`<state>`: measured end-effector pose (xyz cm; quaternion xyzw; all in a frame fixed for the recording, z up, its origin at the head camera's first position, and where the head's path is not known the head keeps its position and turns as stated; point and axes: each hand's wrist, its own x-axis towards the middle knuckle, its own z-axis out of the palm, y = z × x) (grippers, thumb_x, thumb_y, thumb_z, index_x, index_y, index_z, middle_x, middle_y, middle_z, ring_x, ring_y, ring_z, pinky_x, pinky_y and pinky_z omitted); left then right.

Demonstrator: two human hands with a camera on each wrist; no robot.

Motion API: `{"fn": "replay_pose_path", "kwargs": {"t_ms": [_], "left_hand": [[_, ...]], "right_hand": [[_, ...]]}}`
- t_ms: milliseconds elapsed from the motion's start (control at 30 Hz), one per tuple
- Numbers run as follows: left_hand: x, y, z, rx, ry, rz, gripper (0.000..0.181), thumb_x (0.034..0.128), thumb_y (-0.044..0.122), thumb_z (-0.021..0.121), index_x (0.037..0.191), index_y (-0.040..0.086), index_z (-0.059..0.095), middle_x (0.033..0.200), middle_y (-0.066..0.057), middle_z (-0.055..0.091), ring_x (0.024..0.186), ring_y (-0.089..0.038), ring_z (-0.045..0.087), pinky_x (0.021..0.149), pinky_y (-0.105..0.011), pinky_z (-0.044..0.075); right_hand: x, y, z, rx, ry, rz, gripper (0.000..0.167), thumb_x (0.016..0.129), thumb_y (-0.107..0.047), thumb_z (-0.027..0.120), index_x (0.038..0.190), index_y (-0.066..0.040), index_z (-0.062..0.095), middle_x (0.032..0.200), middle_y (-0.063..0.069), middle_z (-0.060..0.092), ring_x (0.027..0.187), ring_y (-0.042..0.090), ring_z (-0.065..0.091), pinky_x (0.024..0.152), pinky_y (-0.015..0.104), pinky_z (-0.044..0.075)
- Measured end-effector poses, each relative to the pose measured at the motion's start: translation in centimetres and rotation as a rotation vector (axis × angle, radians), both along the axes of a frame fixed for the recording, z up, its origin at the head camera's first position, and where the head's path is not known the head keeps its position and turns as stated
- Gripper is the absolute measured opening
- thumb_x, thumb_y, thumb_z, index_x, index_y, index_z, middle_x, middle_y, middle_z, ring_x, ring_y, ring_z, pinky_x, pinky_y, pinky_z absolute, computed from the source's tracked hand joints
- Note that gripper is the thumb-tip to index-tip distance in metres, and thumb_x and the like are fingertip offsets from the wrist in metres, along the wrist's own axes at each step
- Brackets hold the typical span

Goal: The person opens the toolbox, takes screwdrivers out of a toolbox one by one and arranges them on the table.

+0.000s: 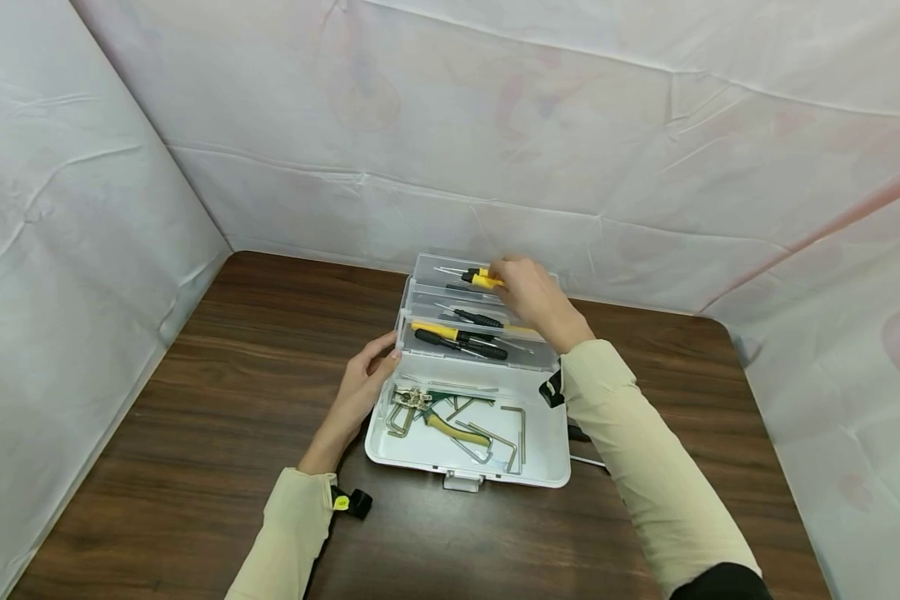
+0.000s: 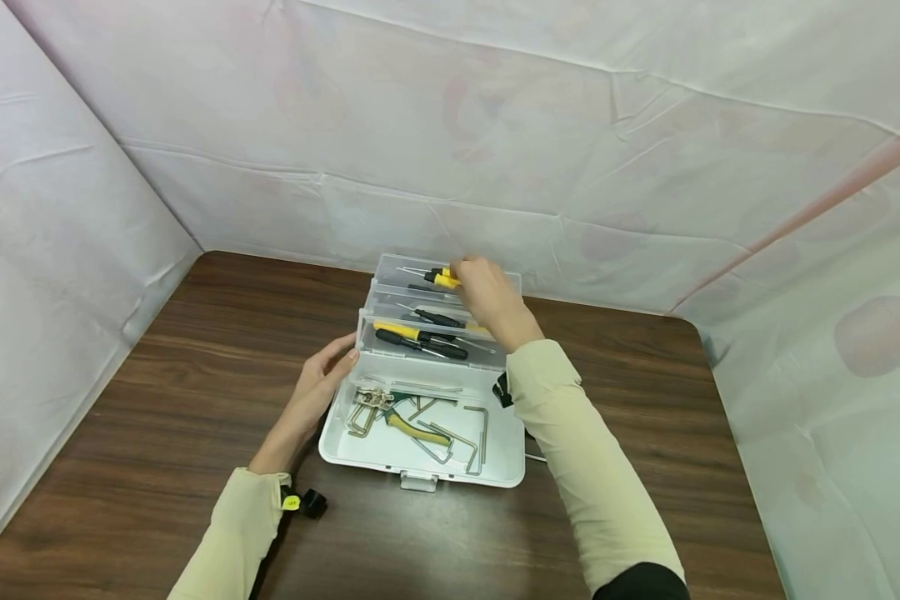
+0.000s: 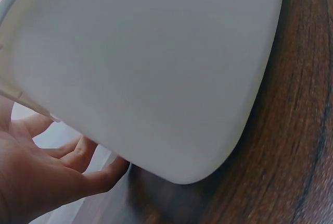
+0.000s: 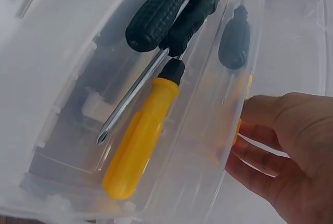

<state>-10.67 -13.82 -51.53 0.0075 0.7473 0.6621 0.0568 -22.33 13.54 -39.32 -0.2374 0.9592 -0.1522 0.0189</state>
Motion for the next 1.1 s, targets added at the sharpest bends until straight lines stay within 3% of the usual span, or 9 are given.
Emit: {"fn": "replay_pose_path", "kwargs": {"t_ms": [300,600,867,1100], "left_hand": [[-0.1,-0.2,0.0,-0.024,0.0,0.001,0.049,0.1087,0.031,0.057,0.155,0.017,0.051,0.153,-0.012,0.053,0.102,-0.019,0.058,0.083,-0.024,0.049],[-0.2,-0.3,0.0,-0.023,0.002,0.007,0.05,0.1078,0.029,0.059,0.155,0.015,0.051,0.155,-0.011,0.051,0.111,-0.032,0.06,0.084,-0.023,0.049],[-0.2,-0.2,0.1,-0.037,-0.003,-0.002,0.05,0.1082,0.032,0.059,0.156,0.018,0.05,0.16,-0.009,0.047,0.118,-0.029,0.058,0.096,-0.032,0.047],[0.0,-0.1,0.4,-0.038,-0.011,-0.019,0.052,0.1094,0.032,0.056,0.158,0.015,0.047,0.157,-0.014,0.049,0.118,-0.034,0.061,0.091,-0.029,0.049]], "right_hand": [[1.1,1.3,0.4,-0.05,0.055,-0.029,0.024,0.1,-0.007,0.067,0.123,0.0,0.068,0.119,0.017,0.07,0.103,0.035,0.069,0.089,0.047,0.057],[3.6,2.8,0.9,-0.065,0.167,-0.037,0.02,0.1,-0.007,0.068,0.118,-0.001,0.07,0.116,0.016,0.069,0.097,0.033,0.067,0.084,0.045,0.056],[6.1,4.4,0.8,-0.055,0.239,-0.026,0.022,0.098,-0.004,0.068,0.12,-0.003,0.071,0.111,0.013,0.068,0.099,0.032,0.064,0.082,0.045,0.054],[8.3,5.7,0.4,-0.047,0.288,-0.03,0.02,0.095,-0.002,0.072,0.115,-0.003,0.071,0.11,0.013,0.068,0.098,0.031,0.063,0.077,0.043,0.054]]}}
